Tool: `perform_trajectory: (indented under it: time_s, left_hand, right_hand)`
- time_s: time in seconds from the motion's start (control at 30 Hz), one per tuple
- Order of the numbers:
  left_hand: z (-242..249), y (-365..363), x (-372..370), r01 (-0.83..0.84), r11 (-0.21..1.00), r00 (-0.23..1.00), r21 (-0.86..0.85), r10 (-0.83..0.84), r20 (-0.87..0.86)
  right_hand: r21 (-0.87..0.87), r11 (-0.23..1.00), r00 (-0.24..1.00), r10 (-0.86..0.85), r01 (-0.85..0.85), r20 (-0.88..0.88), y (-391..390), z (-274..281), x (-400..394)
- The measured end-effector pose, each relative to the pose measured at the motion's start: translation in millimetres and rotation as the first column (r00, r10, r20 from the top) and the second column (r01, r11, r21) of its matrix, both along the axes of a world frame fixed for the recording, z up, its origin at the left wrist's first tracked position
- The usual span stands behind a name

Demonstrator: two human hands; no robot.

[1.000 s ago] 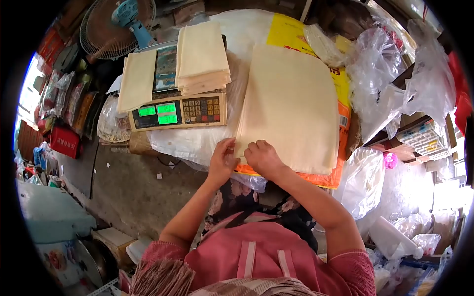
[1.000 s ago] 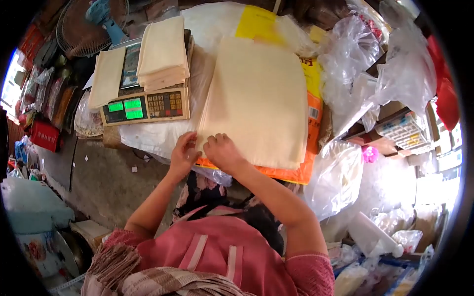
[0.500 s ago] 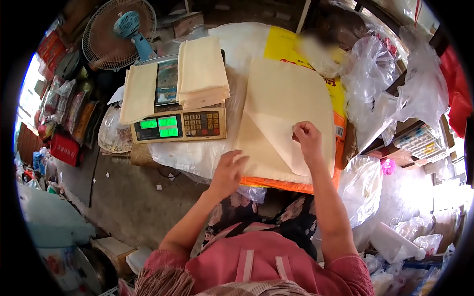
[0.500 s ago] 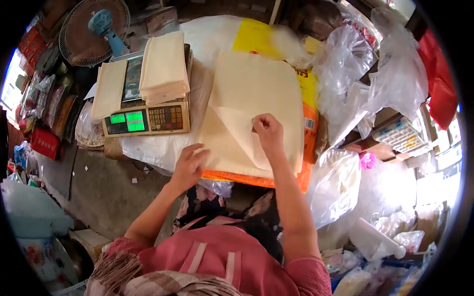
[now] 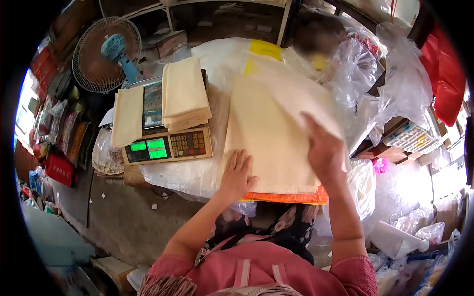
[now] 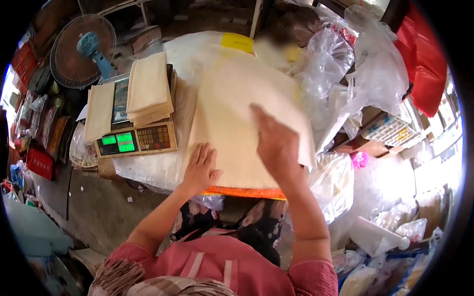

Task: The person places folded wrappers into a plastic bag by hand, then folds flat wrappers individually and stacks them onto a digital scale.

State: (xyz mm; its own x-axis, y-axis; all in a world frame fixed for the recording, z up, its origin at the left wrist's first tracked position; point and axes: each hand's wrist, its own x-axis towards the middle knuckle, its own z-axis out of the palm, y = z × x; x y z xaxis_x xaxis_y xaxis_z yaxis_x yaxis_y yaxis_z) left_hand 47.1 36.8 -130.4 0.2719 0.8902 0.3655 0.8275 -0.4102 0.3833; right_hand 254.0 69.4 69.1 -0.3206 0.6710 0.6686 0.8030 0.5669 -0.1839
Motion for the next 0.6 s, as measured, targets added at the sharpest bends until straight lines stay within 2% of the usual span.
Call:
perform_trajectory:
  time_s: [0.03,0.07,0.1,0.13,0.17,0.27,0.3,0.37,0.4,0.43,0.47,0.5,0.53,0.6]
  left_hand:
    - [1,0,0,-0.001,1.0,1.0,0.001,0.001,0.009]
    - [2,2,-1,0.004,0.997,0.992,-0.072,0.005,0.124]
    - [3,4,-4,0.016,0.989,0.972,-0.144,0.018,0.236]
    - [4,7,-6,0.037,0.976,0.938,-0.214,0.04,0.344]
    - [6,9,-9,0.044,0.992,0.927,-0.118,0.003,0.374]
    - [12,7,-21,0.055,0.986,0.892,0.158,-0.12,0.436]
    - [17,4,-36,0.105,0.975,0.973,0.198,-0.142,0.184]
    - [2,6,-58,0.305,0.952,0.877,-0.019,-0.273,0.395]
    - [-3,6,-63,0.411,0.905,0.808,-0.109,-0.307,0.503]
    - [12,-4,-64,0.407,0.889,0.706,-0.211,-0.16,0.69]
    - [27,-13,-65,0.423,0.852,0.569,-0.308,0.015,0.822]
    - [17,-11,-67,0.348,0.898,0.557,-0.267,0.031,0.83]
    - [17,-8,-65,0.302,0.882,0.51,-0.361,0.171,0.843]
    - [21,5,-58,0.226,0.81,0.385,-0.542,0.437,0.813]
  right_hand:
    - [0.005,0.999,0.996,0.038,-0.038,0.085,-3,-19,0]
    - [-0.034,0.993,0.991,0.114,-0.111,0.075,-8,-40,-2]
    - [-0.073,0.988,0.976,0.147,-0.137,0.161,-13,-62,-2]
    - [-0.124,0.971,0.964,0.223,-0.206,0.145,-20,-81,-1]
    - [-0.214,0.955,0.95,0.249,-0.207,0.189,-30,-98,2]
    - [-0.567,0.771,0.92,0.388,-0.289,0.06,-55,-102,16]
    - [-0.665,0.62,0.895,0.407,-0.416,-0.181,-58,-96,25]
    - [-0.679,0.28,0.734,0.292,-0.678,-0.613,-56,-78,52]
    - [-0.655,0.235,0.696,0.276,-0.718,-0.664,-48,-71,76]
    - [-0.535,0.183,0.56,0.14,-0.825,-0.816,-41,-76,99]
    - [-0.542,0.223,0.566,0.056,-0.81,-0.822,-37,-76,121]
    - [-0.475,0.214,0.491,0.029,-0.854,-0.871,-35,-80,141]
    - [-0.402,0.209,0.412,0.004,-0.891,-0.911,-33,-84,150]
    - [-0.469,0.332,0.506,0.028,-0.818,-0.862,-32,-102,151]
